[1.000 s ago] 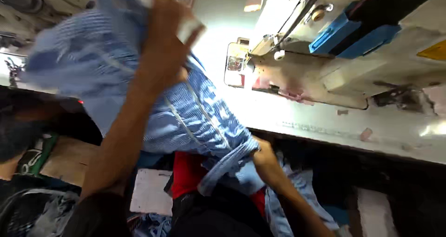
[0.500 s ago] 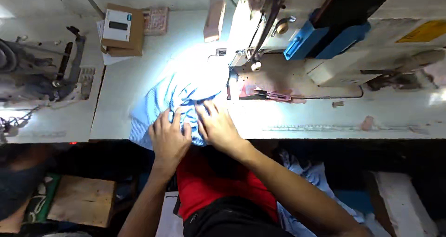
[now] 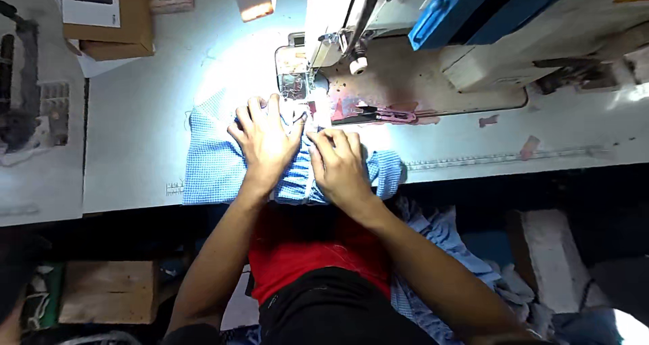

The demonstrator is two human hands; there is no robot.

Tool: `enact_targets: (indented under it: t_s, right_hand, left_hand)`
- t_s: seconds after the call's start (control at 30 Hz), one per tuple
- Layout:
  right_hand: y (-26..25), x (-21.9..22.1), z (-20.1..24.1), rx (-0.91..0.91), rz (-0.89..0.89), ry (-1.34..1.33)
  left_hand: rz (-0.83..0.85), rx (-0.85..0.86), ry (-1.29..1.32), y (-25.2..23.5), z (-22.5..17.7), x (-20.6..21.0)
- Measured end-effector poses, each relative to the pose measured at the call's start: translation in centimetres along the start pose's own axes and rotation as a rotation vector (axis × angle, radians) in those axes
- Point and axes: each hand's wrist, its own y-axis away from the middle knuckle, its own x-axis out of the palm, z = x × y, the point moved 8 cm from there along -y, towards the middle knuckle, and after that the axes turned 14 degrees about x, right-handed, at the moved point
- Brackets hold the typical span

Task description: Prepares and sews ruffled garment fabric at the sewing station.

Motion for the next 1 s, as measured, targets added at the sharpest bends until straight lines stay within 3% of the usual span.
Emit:
enact_targets:
  t_s: [0.17, 0.33, 0.4, 0.47, 0.53, 0.57, 1.0]
  right_hand:
    - [-4.6, -0.5, -1.3, -0.094, -0.068, -0.02]
    - [-6.3, -1.3, -1.3, -0.232, -0.141, -0.1]
    - [-6.4, -0.7, -1.2, -0.228, -0.095, -0.015]
    - [-6.2, -0.3, -0.9, -0.213, -0.035, 0.082]
    - [-6.0, -0.3, -0.6, -0.203, 0.0, 0.134]
    - [-6.0, -0.3, -0.7, -0.198, 0.011, 0.154]
    - [-8.2, 0.1, -1.3, -0.227, 0.017, 0.209]
  left_hand:
    - [0.013, -0.002, 0.089, -1.7, 0.9, 0.0]
    - [-0.1, -0.071, 0.106, -2.3, 1.1, -0.1]
    - [-0.198, 0.036, 0.09, -2.0, 0.2, -0.9]
    - [-0.281, 0.303, 0.136, -1.2, -1.7, -1.7]
    - [-0.207, 0.521, 0.194, -1.0, -2.8, -0.9]
    - [-0.153, 0.545, 0.211, -1.1, -2.7, -0.2]
    - [-0.034, 0.407, 0.164, -3.5, -2.7, 1.4]
